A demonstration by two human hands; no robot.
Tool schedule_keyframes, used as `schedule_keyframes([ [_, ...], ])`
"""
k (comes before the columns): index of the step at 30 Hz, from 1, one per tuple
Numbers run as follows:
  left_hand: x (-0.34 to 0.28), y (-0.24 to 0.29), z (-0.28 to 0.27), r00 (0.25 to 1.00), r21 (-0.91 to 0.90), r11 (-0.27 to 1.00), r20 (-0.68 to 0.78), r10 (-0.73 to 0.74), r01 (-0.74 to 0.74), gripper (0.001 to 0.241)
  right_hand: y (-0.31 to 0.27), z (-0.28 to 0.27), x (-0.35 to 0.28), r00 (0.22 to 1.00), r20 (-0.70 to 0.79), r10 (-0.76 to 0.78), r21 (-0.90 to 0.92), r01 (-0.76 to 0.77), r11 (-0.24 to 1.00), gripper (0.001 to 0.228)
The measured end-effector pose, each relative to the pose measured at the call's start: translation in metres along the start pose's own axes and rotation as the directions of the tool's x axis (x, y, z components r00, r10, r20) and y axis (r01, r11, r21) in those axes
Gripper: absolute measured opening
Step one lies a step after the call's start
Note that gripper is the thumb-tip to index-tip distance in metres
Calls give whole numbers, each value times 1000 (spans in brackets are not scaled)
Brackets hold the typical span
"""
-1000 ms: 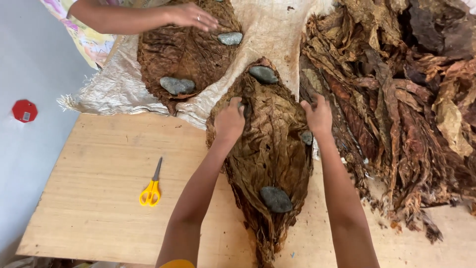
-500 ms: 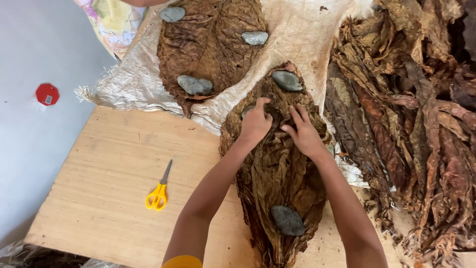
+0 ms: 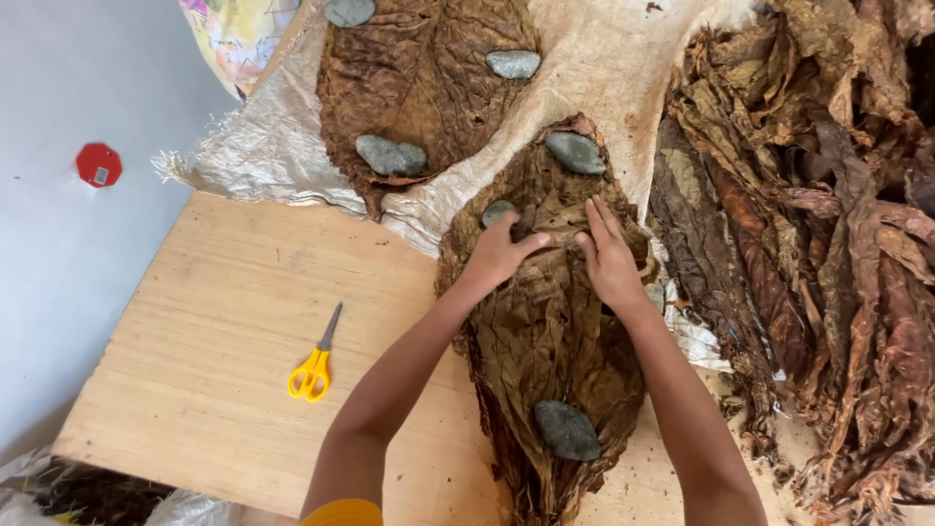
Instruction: Removing the central stems from large dried leaves and flattening them on a table using stones as weights.
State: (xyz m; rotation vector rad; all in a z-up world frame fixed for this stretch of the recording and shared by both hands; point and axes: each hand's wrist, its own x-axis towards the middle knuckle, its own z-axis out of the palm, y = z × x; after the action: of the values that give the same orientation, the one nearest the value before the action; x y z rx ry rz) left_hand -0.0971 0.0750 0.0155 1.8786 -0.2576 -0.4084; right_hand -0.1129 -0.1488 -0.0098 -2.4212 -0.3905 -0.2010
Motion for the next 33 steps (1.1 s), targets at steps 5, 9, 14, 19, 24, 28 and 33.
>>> schedule_keyframes([
  [5, 3, -46, -10, 986, -145, 987, -141, -92, 71, 76, 5, 13, 0, 995, 96, -39, -184, 56, 981, 55],
  [9, -7, -43, -21, 972, -257, 963, -190, -137, 86, 88, 21, 18, -6, 977, 210, -29, -339, 100, 935, 54],
  [14, 8, -70, -20, 976, -174, 981, -180, -120, 88, 61, 37, 16, 4, 932, 362, -7, -434, 176, 884, 60],
  [19, -11, -28, -18, 996, -24, 1000, -86, -7, 5, 62, -16, -17, 44, 895, 351, 275, -395, -125, 910, 78],
  [24, 5, -21, -11, 997, -73, 997, -76, 13, -18, 57, -26, 12, 68, 975, 224, -9, -328, 84, 941, 55],
  [28, -11, -29, -28, 991, -225, 967, -25, -130, 121, 68, 7, 34, 50, 920, 364, 143, -272, -41, 961, 84],
  [33, 4, -37, -44, 996, 86, 994, 65, -69, 63, 63, 21, 47, 46, 932, 336, 137, -364, -6, 932, 96],
])
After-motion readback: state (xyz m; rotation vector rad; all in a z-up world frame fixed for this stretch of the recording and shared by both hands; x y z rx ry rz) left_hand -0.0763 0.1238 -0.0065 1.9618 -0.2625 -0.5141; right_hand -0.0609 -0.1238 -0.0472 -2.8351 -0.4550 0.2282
